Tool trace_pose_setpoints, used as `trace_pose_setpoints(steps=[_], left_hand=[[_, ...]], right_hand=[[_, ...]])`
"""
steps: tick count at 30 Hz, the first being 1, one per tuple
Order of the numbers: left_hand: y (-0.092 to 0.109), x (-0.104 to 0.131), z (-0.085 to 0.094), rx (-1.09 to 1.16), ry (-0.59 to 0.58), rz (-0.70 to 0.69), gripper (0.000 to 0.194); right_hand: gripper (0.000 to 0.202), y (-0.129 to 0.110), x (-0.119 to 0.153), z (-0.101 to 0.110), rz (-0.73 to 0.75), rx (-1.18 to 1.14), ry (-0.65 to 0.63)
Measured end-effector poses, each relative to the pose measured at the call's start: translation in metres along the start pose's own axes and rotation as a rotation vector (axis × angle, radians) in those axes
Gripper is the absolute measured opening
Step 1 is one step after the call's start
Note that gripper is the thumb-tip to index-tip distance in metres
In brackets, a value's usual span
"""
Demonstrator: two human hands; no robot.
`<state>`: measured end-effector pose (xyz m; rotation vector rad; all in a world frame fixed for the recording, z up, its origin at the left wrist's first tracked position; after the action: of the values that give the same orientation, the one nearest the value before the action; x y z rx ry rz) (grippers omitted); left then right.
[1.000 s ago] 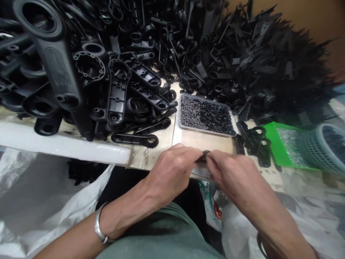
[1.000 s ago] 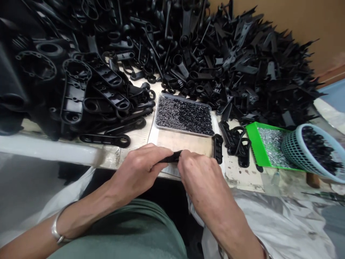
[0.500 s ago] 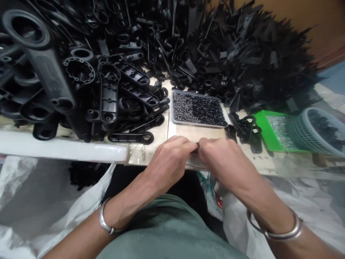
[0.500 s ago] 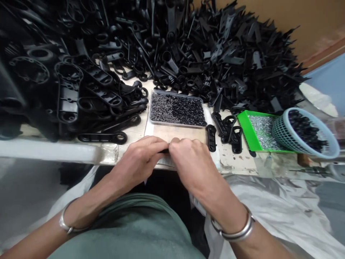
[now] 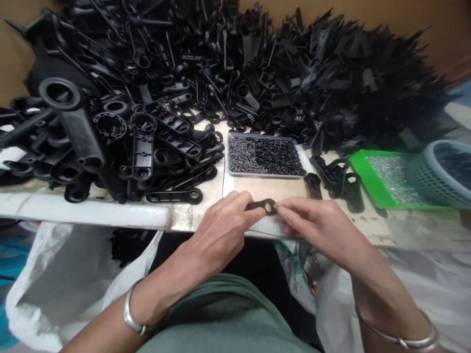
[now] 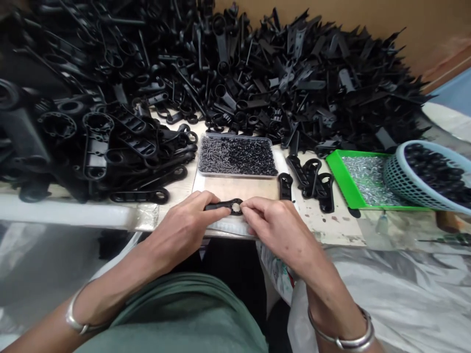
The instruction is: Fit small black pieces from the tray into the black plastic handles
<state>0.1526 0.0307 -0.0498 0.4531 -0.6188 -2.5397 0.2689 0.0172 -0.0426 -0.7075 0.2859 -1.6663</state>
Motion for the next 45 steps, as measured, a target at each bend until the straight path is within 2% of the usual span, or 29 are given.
trace_pose_setpoints(steps=[4,7,9,12,16,19,24,30,33,35,37,39,40,42,45], left_hand=[[0.004,-0.001,-0.001,-0.102,-0.058,-0.004,0.049],[0.005,-0.002,-0.002,-0.114,-0.088,0.002,0.054],[0.004,-0.002,0.001,-0.051,-0.053,0.004,0.055],[0.002,0.001,0.008,0.106,0.063,-0.005,0.054],[0.006,0.003,0.014,0.206,0.169,-0.058,0.059],[0.013,0.002,0.015,0.145,0.161,-0.090,0.055],[0.018,0.002,0.012,-0.023,0.104,-0.121,0.050],[0.014,0.005,0.004,-0.038,0.146,-0.133,0.056],[0.016,0.003,0.002,-0.012,0.168,-0.135,0.054],[0.020,0.001,0.004,-0.001,0.174,-0.152,0.047],[0.025,0.003,0.012,-0.008,0.204,-0.193,0.043],[0.027,0.008,0.026,-0.033,0.273,-0.218,0.043],[0.025,0.012,0.034,-0.051,0.309,-0.217,0.043],[0.019,0.020,0.045,-0.089,0.364,-0.190,0.042],[0.010,0.029,0.050,-0.111,0.383,-0.151,0.039]], right_hand=[[0.025,0.009,0.008,0.008,0.003,-0.083,0.078],[0.026,0.026,0.012,0.005,-0.102,-0.287,0.091],[0.040,0.039,0.014,-0.003,-0.188,-0.474,0.093],[0.056,0.050,0.016,-0.017,-0.261,-0.753,0.094],[0.058,0.043,0.015,-0.028,-0.253,-1.123,0.042],[0.055,0.038,0.013,-0.031,-0.258,-1.304,0.025],[0.047,0.041,0.010,-0.035,-0.270,-1.402,0.073],[0.048,0.041,0.008,-0.041,-0.273,-1.368,0.099],[0.047,0.041,0.010,-0.027,-0.235,-1.214,0.134],[0.043,0.040,0.009,-0.008,-0.191,-1.039,0.130],[0.039,0.045,0.006,0.024,-0.143,-0.851,0.181],[0.036,0.058,0.002,0.070,-0.121,-0.690,0.344],[0.034,0.067,-0.002,0.091,-0.136,-0.611,0.417],[0.032,0.080,-0.015,0.121,-0.178,-0.468,0.460],[0.034,0.078,-0.045,0.133,-0.119,-0.104,0.359]])
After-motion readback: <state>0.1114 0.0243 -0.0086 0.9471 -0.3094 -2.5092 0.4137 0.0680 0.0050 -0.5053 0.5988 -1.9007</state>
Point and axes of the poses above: each hand's wrist, its own x-axis away from the middle knuckle, its own z-axis out of the back of the hand, y = z × x, the point moved 10 cm from there along -x, towards the middle knuckle, and after that the axes turned 6 degrees about -z, right-handed, at the moved point
